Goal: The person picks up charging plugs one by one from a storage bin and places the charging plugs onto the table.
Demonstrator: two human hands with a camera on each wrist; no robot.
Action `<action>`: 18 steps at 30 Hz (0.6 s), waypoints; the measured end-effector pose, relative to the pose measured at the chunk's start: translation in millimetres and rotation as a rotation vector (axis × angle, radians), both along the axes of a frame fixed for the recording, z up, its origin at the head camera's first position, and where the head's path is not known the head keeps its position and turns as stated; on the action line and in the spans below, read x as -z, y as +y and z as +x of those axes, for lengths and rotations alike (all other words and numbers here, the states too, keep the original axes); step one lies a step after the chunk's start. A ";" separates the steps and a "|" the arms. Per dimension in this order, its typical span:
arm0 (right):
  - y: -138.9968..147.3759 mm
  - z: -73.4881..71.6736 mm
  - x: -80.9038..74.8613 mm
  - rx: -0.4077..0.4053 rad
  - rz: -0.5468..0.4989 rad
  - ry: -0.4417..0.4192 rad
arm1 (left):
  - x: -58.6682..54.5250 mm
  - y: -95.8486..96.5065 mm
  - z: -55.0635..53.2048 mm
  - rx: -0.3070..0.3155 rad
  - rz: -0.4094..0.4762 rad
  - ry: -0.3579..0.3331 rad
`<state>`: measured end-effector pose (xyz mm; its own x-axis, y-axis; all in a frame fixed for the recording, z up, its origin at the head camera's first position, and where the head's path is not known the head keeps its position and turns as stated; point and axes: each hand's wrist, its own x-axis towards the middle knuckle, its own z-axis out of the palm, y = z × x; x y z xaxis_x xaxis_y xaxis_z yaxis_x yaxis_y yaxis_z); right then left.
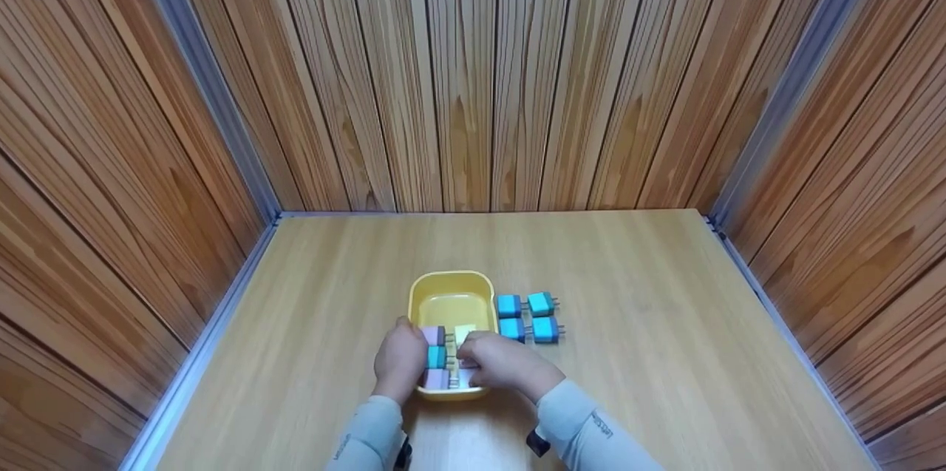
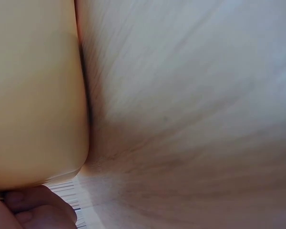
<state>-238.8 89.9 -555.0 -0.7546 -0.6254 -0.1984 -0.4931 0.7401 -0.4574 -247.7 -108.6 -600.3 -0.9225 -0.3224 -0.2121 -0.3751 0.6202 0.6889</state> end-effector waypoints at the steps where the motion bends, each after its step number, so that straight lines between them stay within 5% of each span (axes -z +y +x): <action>1: -0.2 -0.1 -0.1 -0.002 0.000 -0.003 | 0.0 -0.1 0.0 -0.002 0.007 -0.004; 8: -1.4 0.5 -1.6 0.001 0.007 -0.025 | 0.8 0.1 0.2 -0.010 0.029 -0.016; 15: -6.6 1.9 -1.4 -0.024 0.049 0.068 | 0.7 -0.2 -0.7 0.021 -0.099 0.048; 18: -8.5 2.8 -1.0 0.001 0.045 0.064 | 0.7 0.1 -1.4 0.020 -0.081 0.038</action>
<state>-236.0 81.4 -554.0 -0.7674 -0.6161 -0.1776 -0.5193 0.7596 -0.3916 -249.1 -108.5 -601.0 -0.9359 -0.3183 -0.1509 -0.3366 0.6818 0.6495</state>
